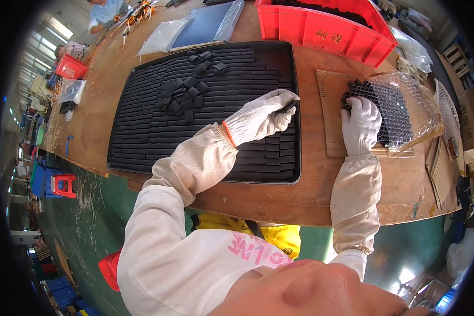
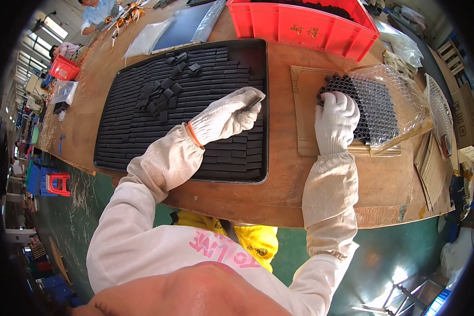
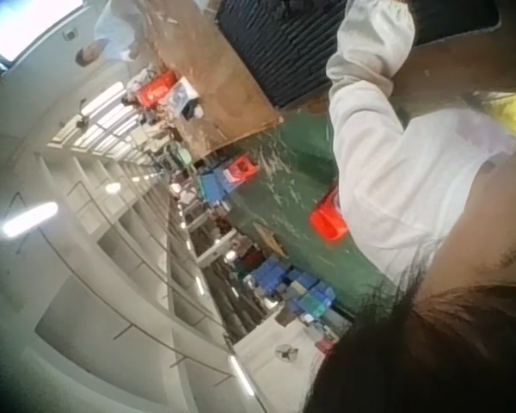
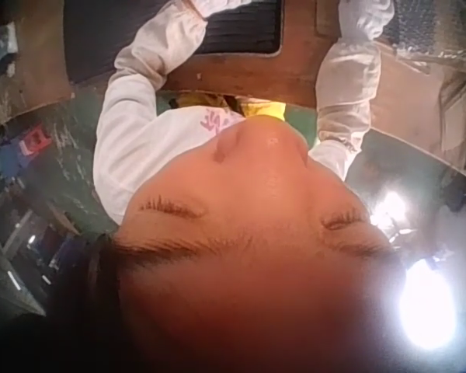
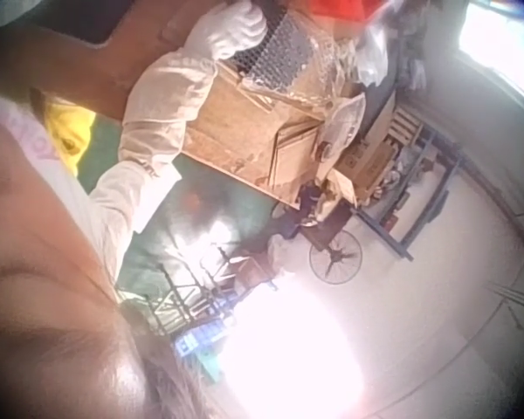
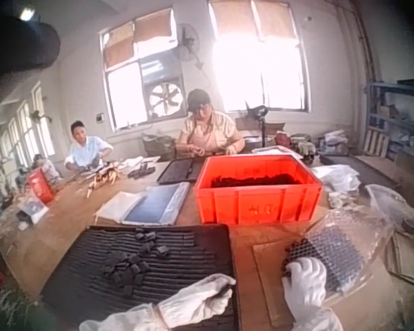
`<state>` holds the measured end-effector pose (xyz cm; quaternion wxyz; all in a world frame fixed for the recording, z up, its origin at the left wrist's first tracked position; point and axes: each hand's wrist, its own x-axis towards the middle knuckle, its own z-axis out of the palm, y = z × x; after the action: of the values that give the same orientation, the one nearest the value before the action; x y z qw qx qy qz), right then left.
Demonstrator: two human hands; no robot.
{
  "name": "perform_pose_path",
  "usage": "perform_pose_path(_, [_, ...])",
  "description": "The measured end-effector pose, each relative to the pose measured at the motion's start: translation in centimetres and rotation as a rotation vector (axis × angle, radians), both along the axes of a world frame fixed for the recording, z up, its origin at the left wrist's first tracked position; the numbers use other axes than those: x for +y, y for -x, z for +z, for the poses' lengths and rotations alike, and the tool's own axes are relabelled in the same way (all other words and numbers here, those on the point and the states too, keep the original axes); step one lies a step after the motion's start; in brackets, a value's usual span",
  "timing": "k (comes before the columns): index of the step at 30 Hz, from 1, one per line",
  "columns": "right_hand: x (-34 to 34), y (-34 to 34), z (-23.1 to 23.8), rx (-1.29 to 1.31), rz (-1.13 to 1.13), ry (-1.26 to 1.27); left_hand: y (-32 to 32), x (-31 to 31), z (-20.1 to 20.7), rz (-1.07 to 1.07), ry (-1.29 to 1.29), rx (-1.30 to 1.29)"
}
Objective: The person assembles or inspects small black plastic components by hand at a workbench.
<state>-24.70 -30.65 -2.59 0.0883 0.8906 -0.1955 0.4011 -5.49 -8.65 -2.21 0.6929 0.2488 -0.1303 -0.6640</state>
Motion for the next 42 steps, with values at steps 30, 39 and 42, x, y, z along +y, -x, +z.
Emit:
perform_pose_path(30, [6.7, -1.7, 2.4, -0.176, 0.55, -0.328, 2.0, 0.3, 2.8, -0.043, -0.158, -0.53])
perform_pose_path(39, [6.9, -1.6, 2.7, -0.182, 0.565, -0.289, 2.5, 0.5, 3.7, -0.053, -0.261, -0.699])
perform_pose_path(42, [6.8, -1.5, 2.0, -0.253, 0.557, -0.489, 2.5, 0.3, 3.2, -0.033, -0.244, -0.644])
